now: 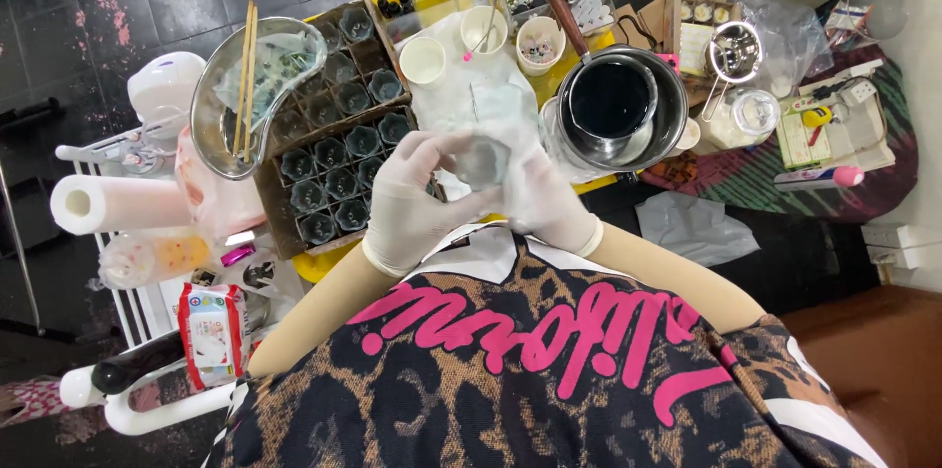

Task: The recorder is cleaning a small glass jar with a tissue and preparing it for candle making.

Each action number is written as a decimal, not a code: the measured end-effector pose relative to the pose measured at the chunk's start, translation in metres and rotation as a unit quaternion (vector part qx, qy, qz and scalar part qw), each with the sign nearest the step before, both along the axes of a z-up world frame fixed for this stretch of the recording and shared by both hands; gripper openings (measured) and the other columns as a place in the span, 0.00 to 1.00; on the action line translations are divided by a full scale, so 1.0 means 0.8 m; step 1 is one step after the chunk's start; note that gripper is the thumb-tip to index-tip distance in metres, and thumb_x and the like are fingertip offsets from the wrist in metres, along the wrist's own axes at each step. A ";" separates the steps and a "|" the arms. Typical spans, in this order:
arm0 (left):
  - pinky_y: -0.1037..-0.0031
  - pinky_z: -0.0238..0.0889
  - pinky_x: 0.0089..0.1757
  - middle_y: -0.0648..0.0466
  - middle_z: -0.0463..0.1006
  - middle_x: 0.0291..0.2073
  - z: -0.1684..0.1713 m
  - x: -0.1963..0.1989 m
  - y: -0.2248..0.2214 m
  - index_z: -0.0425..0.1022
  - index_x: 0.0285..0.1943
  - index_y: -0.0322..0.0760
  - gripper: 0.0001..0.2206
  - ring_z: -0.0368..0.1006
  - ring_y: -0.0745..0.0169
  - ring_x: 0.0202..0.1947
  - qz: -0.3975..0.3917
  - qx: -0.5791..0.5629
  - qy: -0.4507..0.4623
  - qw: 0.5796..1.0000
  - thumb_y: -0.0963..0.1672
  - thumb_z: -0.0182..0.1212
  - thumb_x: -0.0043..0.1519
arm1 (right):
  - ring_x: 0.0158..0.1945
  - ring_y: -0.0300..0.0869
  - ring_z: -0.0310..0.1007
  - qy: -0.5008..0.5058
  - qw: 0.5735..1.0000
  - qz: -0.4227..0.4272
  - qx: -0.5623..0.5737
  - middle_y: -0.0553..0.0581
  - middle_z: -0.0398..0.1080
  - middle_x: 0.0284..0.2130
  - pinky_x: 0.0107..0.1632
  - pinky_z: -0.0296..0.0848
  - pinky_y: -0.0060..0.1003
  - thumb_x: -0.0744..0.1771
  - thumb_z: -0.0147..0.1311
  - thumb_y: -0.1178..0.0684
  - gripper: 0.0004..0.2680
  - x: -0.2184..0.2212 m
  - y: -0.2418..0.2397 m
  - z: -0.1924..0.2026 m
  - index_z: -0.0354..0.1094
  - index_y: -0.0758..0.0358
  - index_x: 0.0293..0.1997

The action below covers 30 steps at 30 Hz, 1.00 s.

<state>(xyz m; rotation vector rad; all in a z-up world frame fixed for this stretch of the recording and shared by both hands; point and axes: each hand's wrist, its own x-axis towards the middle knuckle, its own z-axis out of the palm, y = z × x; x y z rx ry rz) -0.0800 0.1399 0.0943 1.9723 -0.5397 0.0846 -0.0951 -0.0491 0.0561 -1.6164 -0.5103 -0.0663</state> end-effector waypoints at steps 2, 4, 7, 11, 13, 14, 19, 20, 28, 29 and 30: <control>0.76 0.71 0.42 0.54 0.77 0.42 -0.011 -0.002 -0.002 0.77 0.57 0.35 0.25 0.74 0.66 0.38 -0.013 0.002 -0.009 1.000 0.44 0.79 0.51 | 0.58 0.45 0.69 0.185 0.956 0.031 0.225 0.58 0.66 0.55 0.60 0.70 0.40 0.68 0.52 0.50 0.17 -0.010 0.003 -0.029 0.56 0.64 0.63; 0.75 0.72 0.43 0.53 0.77 0.41 -0.018 -0.001 -0.005 0.77 0.55 0.35 0.24 0.75 0.64 0.39 -0.026 0.002 -0.023 0.999 0.44 0.78 0.51 | 0.57 0.43 0.72 0.349 0.831 0.058 0.430 0.58 0.68 0.54 0.57 0.73 0.39 0.70 0.42 0.42 0.16 -0.013 0.004 -0.047 0.59 0.61 0.60; 0.74 0.72 0.42 0.54 0.77 0.39 -0.018 -0.003 -0.009 0.77 0.53 0.35 0.22 0.76 0.65 0.37 -0.001 -0.019 0.004 1.000 0.45 0.79 0.52 | 0.55 0.35 0.70 0.163 0.959 -0.034 0.229 0.52 0.68 0.54 0.58 0.71 0.32 0.73 0.45 0.49 0.12 -0.013 0.005 -0.069 0.56 0.58 0.64; 0.74 0.72 0.43 0.54 0.77 0.38 -0.020 -0.002 -0.008 0.78 0.51 0.36 0.20 0.75 0.64 0.38 -0.014 -0.021 0.002 1.000 0.44 0.78 0.51 | 0.42 0.32 0.67 0.236 0.904 -0.108 0.341 0.48 0.68 0.39 0.44 0.67 0.28 0.77 0.47 0.54 0.06 0.002 0.009 -0.093 0.65 0.65 0.56; 0.74 0.72 0.44 0.54 0.77 0.38 -0.021 -0.002 -0.007 0.78 0.51 0.36 0.20 0.75 0.65 0.39 -0.011 -0.019 0.008 1.000 0.43 0.77 0.50 | 0.40 0.31 0.67 0.257 0.893 -0.113 0.351 0.46 0.68 0.38 0.43 0.68 0.28 0.75 0.47 0.55 0.05 0.009 0.011 -0.075 0.66 0.64 0.54; 0.75 0.72 0.44 0.55 0.77 0.39 -0.021 -0.002 -0.007 0.78 0.51 0.36 0.20 0.76 0.66 0.39 0.000 -0.033 0.018 0.999 0.43 0.77 0.51 | 0.41 0.30 0.68 0.231 0.920 -0.113 0.296 0.46 0.69 0.39 0.44 0.68 0.27 0.74 0.46 0.55 0.06 0.011 0.012 -0.059 0.66 0.63 0.54; 0.75 0.71 0.45 0.53 0.75 0.43 -0.033 0.000 0.001 0.76 0.53 0.36 0.21 0.75 0.66 0.42 -0.005 -0.096 0.084 0.992 0.43 0.78 0.53 | 0.44 0.31 0.70 0.269 0.924 -0.108 0.251 0.48 0.73 0.42 0.47 0.70 0.27 0.72 0.45 0.55 0.08 0.016 0.007 -0.041 0.67 0.63 0.56; 0.74 0.71 0.47 0.52 0.75 0.45 -0.034 0.000 0.002 0.76 0.54 0.37 0.21 0.75 0.63 0.43 -0.002 -0.082 0.071 0.994 0.43 0.78 0.53 | 0.47 0.37 0.72 0.113 0.988 -0.097 0.051 0.50 0.71 0.43 0.51 0.71 0.28 0.74 0.47 0.55 0.06 0.014 0.001 -0.035 0.66 0.63 0.56; 0.67 0.68 0.54 0.51 0.74 0.50 -0.038 0.010 0.002 0.74 0.58 0.38 0.25 0.72 0.54 0.53 -0.058 -0.019 -0.019 0.998 0.43 0.77 0.52 | 0.48 0.40 0.78 0.068 0.989 -0.057 -0.122 0.54 0.74 0.46 0.52 0.76 0.33 0.73 0.46 0.59 0.08 0.010 -0.004 -0.052 0.63 0.65 0.58; 0.67 0.68 0.54 0.52 0.74 0.49 -0.042 0.010 -0.002 0.74 0.58 0.39 0.26 0.72 0.54 0.53 -0.053 -0.019 -0.045 0.997 0.44 0.80 0.51 | 0.47 0.40 0.76 0.058 0.981 -0.062 -0.172 0.54 0.73 0.43 0.49 0.74 0.34 0.69 0.52 0.59 0.08 0.013 -0.003 -0.047 0.64 0.65 0.54; 0.66 0.67 0.55 0.54 0.75 0.49 -0.047 0.010 -0.005 0.74 0.57 0.40 0.27 0.71 0.54 0.53 -0.049 -0.018 -0.070 0.996 0.45 0.83 0.50 | 0.45 0.40 0.75 0.048 0.972 -0.066 -0.221 0.53 0.72 0.39 0.46 0.72 0.34 0.66 0.58 0.59 0.10 0.016 -0.003 -0.043 0.64 0.64 0.51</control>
